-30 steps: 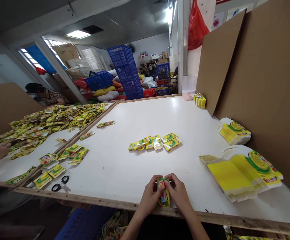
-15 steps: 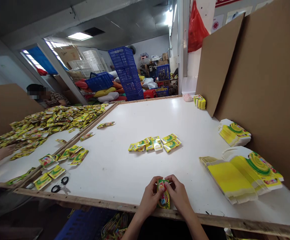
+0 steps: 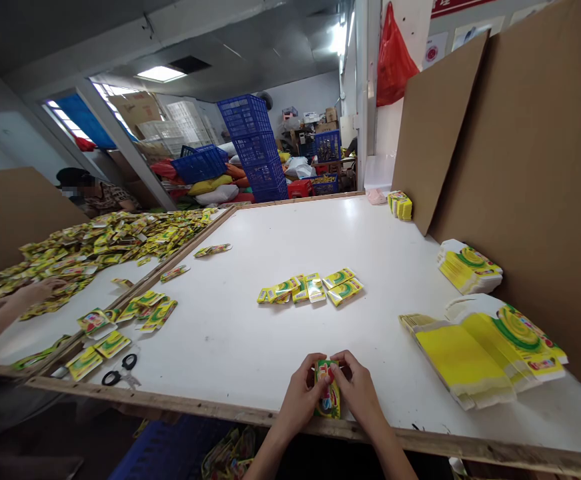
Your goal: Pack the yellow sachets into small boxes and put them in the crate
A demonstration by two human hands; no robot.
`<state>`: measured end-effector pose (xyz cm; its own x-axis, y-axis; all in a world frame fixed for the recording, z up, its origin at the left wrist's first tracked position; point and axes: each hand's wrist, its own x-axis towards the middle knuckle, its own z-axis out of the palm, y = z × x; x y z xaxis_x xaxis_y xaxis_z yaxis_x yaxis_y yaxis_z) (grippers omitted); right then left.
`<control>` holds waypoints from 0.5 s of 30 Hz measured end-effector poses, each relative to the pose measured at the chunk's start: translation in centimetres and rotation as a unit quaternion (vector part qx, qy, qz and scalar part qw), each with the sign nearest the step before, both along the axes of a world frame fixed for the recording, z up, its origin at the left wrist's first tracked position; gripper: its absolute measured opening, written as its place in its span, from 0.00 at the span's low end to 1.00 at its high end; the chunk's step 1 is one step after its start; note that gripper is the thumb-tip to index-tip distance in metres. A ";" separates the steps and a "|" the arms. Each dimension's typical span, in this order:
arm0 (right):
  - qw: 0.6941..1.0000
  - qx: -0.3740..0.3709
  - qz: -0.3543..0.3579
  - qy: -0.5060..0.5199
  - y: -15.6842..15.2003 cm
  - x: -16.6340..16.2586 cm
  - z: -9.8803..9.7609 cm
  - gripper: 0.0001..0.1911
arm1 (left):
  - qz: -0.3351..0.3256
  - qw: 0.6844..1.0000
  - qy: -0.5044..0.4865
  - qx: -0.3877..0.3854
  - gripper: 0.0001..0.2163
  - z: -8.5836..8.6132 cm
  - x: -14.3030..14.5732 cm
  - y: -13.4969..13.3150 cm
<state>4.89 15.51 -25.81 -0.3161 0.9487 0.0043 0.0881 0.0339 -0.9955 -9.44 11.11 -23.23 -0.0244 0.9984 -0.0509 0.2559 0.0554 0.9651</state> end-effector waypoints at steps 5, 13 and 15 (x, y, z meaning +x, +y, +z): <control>1.000 0.004 -0.012 0.010 0.0 0.0 0.3 0.16 | 0.002 0.999 -0.037 -0.002 0.13 0.0 0.1 0.1; 0.998 -0.022 -0.053 0.026 -0.2 0.0 -0.6 0.26 | 0.186 0.974 -0.125 0.046 0.18 1.4 -4.2 -2.8; 0.999 -0.030 -0.039 0.011 -0.3 0.0 -0.9 0.23 | 0.228 0.969 -0.094 0.027 0.21 2.7 -7.6 -5.4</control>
<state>4.88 15.25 -26.68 -0.2417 0.9692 -0.0477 0.0667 -0.0324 -0.9972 -17.05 5.73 -20.49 -0.4585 0.8875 -0.0452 0.0362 0.0695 0.9969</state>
